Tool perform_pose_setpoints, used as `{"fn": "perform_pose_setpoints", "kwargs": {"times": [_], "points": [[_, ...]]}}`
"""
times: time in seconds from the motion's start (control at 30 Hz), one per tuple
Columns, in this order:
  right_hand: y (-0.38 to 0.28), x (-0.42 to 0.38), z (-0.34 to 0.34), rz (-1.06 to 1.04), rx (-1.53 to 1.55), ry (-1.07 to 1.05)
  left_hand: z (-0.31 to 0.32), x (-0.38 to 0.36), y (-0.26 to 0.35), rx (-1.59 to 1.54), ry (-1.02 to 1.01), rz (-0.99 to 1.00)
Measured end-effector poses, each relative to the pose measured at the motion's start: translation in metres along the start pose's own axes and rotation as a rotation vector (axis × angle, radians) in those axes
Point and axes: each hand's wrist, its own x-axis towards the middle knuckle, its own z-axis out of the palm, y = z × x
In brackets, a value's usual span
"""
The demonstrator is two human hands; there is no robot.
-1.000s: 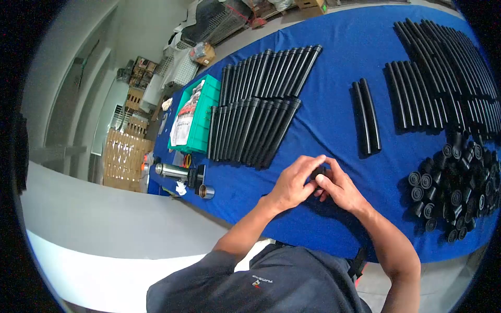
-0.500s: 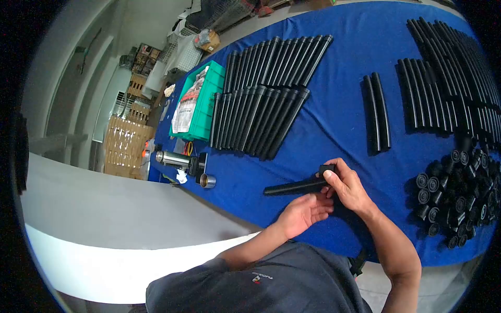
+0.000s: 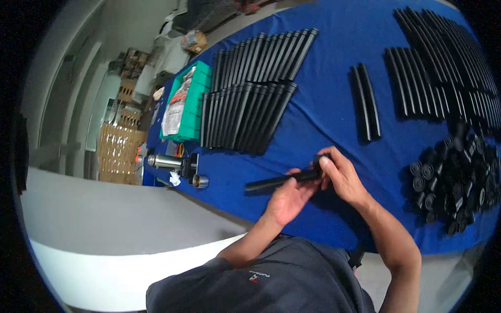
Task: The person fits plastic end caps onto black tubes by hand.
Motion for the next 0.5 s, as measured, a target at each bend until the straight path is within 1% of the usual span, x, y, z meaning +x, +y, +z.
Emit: {"fn": "perform_pose_setpoints", "kwargs": {"times": [0.07,0.13,0.2,0.23,0.37,0.47,0.5], "points": [[-0.004,0.005,-0.006,0.065,0.002,-0.005,-0.003,0.000,0.014,0.075,0.038,0.097],[-0.004,0.005,-0.010,0.149,0.011,-0.010,0.006,0.002,0.026,0.060,0.020,0.161],[-0.007,0.005,-0.009,0.103,0.018,-0.104,0.007,0.004,0.036,0.055,0.029,0.178],[-0.004,0.006,-0.008,0.098,0.072,-0.122,0.009,0.004,0.039,0.070,0.026,0.173],[0.001,0.006,-0.008,0.011,0.031,-0.163,0.009,0.007,0.038,0.160,0.029,0.196],[0.002,0.005,-0.008,0.021,0.007,-0.194,0.018,0.007,0.034,0.310,0.050,0.254],[0.001,0.004,-0.006,0.013,0.008,-0.190,0.019,0.007,0.034,0.315,0.064,0.251]]}}
